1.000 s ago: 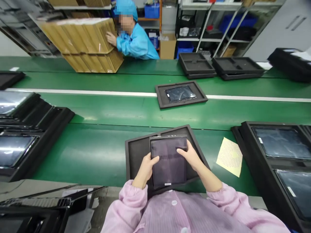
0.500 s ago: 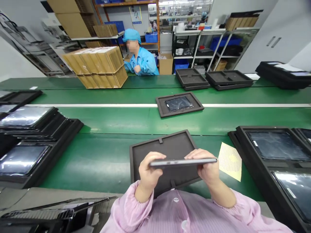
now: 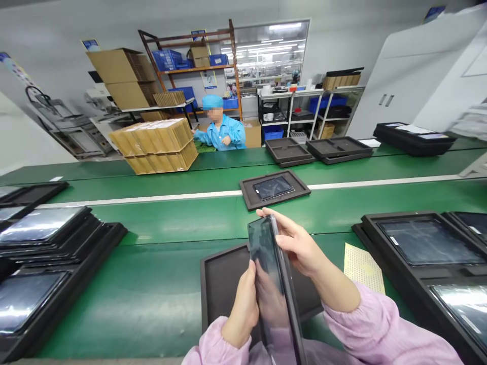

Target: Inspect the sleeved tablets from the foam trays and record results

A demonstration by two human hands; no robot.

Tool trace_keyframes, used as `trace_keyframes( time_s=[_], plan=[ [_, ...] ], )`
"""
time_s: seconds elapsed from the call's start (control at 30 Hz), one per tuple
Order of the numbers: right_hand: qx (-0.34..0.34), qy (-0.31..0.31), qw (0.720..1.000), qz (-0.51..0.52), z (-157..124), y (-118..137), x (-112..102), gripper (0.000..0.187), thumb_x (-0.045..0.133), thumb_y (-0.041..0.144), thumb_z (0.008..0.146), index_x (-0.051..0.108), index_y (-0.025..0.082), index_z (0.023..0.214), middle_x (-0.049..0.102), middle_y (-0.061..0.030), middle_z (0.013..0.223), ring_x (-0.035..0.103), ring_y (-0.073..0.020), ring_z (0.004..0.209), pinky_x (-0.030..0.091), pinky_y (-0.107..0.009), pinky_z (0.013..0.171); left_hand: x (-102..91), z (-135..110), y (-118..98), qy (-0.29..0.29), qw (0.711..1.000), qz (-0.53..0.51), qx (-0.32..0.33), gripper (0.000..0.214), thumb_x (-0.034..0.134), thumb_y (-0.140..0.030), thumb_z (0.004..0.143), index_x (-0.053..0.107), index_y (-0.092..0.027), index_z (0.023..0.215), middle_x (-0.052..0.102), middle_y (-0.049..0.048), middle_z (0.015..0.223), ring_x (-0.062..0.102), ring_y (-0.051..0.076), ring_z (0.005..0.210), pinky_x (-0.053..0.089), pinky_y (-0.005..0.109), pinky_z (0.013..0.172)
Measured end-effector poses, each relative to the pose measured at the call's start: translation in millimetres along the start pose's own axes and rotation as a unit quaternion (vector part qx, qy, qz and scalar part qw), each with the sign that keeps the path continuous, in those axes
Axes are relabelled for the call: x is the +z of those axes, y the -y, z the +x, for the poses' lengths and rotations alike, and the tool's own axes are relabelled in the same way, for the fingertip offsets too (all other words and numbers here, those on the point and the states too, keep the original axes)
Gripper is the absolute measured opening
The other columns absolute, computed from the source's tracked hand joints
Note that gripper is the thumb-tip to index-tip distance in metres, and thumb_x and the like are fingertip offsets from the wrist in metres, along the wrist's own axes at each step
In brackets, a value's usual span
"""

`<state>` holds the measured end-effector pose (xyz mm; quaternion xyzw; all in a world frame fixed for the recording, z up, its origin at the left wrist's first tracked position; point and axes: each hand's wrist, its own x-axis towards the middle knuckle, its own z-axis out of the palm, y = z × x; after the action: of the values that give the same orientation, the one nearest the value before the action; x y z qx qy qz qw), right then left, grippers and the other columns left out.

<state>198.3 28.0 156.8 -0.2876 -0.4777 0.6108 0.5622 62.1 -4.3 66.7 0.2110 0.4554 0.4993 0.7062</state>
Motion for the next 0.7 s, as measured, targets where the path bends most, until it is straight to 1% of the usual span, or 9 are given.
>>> trace_keyframes(
  time_s=[0.1,0.17,0.3,0.43,0.5,0.53,0.6,0.7],
  plan=[
    [0.033,0.015,0.999,0.034,-3,5,3,0.046,0.074,0.033,0.062,0.065,0.026,0.107,0.064,-0.0040,0.106,0.059,-0.0216,0.087,0.053,-0.031,0.069,-0.6,-5,7,-0.001,0.999,-0.025,-0.025,0.061,0.081,-0.061,0.051,0.075,-0.016,0.092,0.071,0.0124,0.110,0.060,0.030,0.114,0.044,0.035,0.100],
    [0.057,0.015,0.996,0.062,-5,6,4,0.044,0.072,0.028,0.059,0.066,0.026,0.102,0.062,-0.0025,0.095,0.058,-0.0190,0.079,0.051,-0.028,0.062,-1.7,-6,10,-0.005,0.999,-0.032,-0.035,0.061,0.082,-0.060,0.049,0.075,-0.016,0.091,0.071,0.0118,0.112,0.058,0.031,0.116,0.044,0.035,0.101],
    [0.080,0.007,0.994,0.071,-7,8,4,0.044,0.071,0.027,0.058,0.062,0.025,0.101,0.059,-0.0018,0.090,0.056,-0.0174,0.071,0.048,-0.026,0.055,-1.7,-7,12,-0.010,0.998,-0.038,-0.055,0.062,0.083,-0.060,0.046,0.075,-0.016,0.090,0.072,0.0106,0.108,0.058,0.030,0.117,0.045,0.034,0.101],
    [0.071,0.001,0.996,0.055,-9,10,3,0.043,0.071,0.028,0.060,0.060,0.024,0.102,0.057,-0.0018,0.092,0.056,-0.0164,0.071,0.049,-0.026,0.056,-0.7,-7,12,-0.006,0.997,-0.039,-0.062,0.060,0.084,-0.058,0.046,0.075,-0.016,0.087,0.073,0.0106,0.105,0.060,0.031,0.114,0.046,0.035,0.100],
    [0.064,0.016,0.997,0.047,-10,11,2,0.045,0.072,0.028,0.062,0.060,0.025,0.105,0.057,-0.0020,0.093,0.056,-0.0171,0.075,0.050,-0.026,0.060,-0.5,-7,12,-0.009,0.997,-0.045,-0.069,0.056,0.085,-0.057,0.046,0.075,-0.016,0.084,0.073,0.0110,0.103,0.061,0.031,0.112,0.047,0.036,0.099],
    [0.058,0.030,0.997,0.041,-11,11,0,0.048,0.073,0.029,0.062,0.059,0.025,0.107,0.058,-0.0026,0.097,0.057,-0.0179,0.079,0.051,-0.027,0.063,-0.4,-7,13,-0.012,0.996,-0.049,-0.072,0.053,0.085,-0.055,0.048,0.075,-0.016,0.083,0.073,0.0109,0.103,0.062,0.030,0.112,0.047,0.035,0.099],
    [0.038,0.055,0.997,0.026,-12,9,-4,0.056,0.077,0.032,0.061,0.057,0.025,0.113,0.058,-0.0045,0.111,0.058,-0.0199,0.088,0.052,-0.029,0.070,-0.1,-6,14,-0.018,0.996,-0.054,-0.072,0.045,0.083,-0.052,0.055,0.074,-0.017,0.082,0.073,0.0103,0.104,0.062,0.028,0.111,0.048,0.032,0.098],
    [0.012,0.060,0.998,-0.008,-14,5,-10,0.062,0.080,0.039,0.062,0.056,0.027,0.118,0.052,-0.0055,0.129,0.057,-0.0216,0.098,0.053,-0.032,0.078,0.0,-7,17,-0.013,0.996,-0.051,-0.078,0.038,0.076,-0.049,0.068,0.073,-0.016,0.087,0.072,0.0102,0.106,0.063,0.025,0.109,0.049,0.031,0.097]
  ],
)
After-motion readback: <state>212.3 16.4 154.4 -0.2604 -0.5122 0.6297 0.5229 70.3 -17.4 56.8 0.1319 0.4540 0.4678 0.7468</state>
